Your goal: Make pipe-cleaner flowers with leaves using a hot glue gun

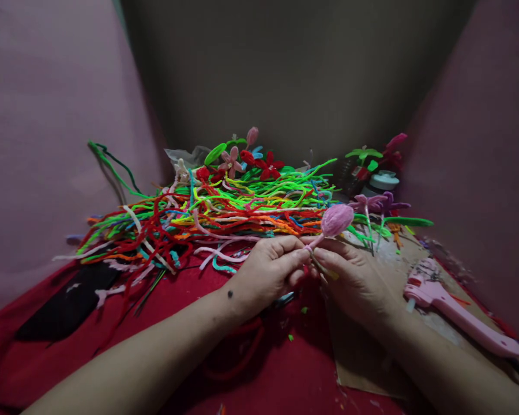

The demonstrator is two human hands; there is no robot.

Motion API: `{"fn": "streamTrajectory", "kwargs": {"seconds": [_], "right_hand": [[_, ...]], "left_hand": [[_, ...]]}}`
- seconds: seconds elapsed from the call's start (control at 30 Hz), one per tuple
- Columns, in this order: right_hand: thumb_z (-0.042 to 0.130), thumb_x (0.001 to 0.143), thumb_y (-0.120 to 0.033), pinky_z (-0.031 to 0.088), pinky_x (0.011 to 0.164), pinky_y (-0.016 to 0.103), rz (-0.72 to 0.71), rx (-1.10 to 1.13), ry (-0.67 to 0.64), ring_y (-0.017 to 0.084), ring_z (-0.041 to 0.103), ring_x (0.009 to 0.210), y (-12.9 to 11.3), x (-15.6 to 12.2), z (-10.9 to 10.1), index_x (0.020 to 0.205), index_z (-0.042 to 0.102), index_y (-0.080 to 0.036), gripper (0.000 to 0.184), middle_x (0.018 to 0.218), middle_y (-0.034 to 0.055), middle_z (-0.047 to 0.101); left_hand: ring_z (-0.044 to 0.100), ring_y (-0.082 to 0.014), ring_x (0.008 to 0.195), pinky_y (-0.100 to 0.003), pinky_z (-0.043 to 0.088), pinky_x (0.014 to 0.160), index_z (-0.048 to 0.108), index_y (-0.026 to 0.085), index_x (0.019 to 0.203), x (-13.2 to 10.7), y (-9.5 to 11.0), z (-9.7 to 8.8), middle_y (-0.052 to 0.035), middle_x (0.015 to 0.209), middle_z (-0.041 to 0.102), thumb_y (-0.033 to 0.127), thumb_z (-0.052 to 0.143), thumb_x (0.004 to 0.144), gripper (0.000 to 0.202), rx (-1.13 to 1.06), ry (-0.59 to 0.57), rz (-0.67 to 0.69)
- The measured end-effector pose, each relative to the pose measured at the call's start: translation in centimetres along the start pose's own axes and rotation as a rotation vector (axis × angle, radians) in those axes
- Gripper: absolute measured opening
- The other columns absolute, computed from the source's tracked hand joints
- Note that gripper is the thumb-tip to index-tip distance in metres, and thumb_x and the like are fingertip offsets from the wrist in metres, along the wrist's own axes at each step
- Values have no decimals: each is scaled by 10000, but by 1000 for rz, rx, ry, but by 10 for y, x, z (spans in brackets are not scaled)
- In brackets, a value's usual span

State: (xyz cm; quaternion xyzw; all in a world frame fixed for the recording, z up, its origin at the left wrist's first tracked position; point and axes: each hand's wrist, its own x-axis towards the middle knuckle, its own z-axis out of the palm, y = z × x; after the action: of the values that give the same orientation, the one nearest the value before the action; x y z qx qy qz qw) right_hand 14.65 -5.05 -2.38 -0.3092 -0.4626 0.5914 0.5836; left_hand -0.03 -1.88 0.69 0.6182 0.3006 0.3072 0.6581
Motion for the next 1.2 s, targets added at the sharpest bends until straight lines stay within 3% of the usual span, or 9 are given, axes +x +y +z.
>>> {"fn": "streamTrajectory", "kwargs": {"seconds": [0.23,0.43,0.5,0.63,0.83,0.93,1.03,1.2], "right_hand": [[625,751,-195,462,656,265,25,64,35,131,575,650,-2,1,1,938,708,-211,205,725,-5,673],[672,691,-175,429,566,218,47,167,51,84,499,526,-2,1,5,761,714,-204,87,575,-41,598],[656,709,-158,411,526,211,38,167,77,71,467,481,-1,2,6,757,707,-199,82,559,-48,584],[623,742,-181,445,580,258,63,181,36,112,546,553,1,3,6,852,697,-211,136,657,-21,645],[634,736,-178,460,685,303,8,52,124,187,603,780,4,3,3,852,709,-236,150,805,7,690],[649,733,-182,451,673,282,6,13,135,174,584,790,5,2,3,846,714,-230,139,837,11,683],[662,741,-184,437,638,245,7,-16,162,141,565,752,5,0,3,852,715,-222,129,828,5,674],[624,780,-205,456,718,284,-10,55,49,152,589,777,3,0,4,898,704,-223,143,884,13,677]], "left_hand": [[183,-11,314,-127,224,306,518,157,759,0,-10,-2,90,466,379,271,519,849,145,-478,-244,-126],[140,-12,296,-129,246,280,539,158,800,3,-14,-7,103,454,339,271,495,865,138,-592,-388,-204],[177,-15,297,-136,254,290,546,155,801,3,-11,-6,98,460,361,298,500,861,162,-500,-354,-174],[313,-27,329,-149,243,331,546,156,772,0,-6,0,69,503,447,361,471,867,238,-67,-120,-47],[455,-87,575,-202,339,537,545,167,760,-3,-16,1,24,651,534,290,521,840,149,664,151,339],[495,-111,630,-238,344,605,564,172,879,-3,-22,-2,-6,731,583,237,459,869,123,869,193,468],[482,-95,586,-220,339,574,574,169,857,-3,-18,-1,4,673,557,227,420,887,167,764,167,448],[333,-32,392,-156,262,401,520,152,683,-3,1,2,62,499,417,263,464,868,223,167,23,67]]}}
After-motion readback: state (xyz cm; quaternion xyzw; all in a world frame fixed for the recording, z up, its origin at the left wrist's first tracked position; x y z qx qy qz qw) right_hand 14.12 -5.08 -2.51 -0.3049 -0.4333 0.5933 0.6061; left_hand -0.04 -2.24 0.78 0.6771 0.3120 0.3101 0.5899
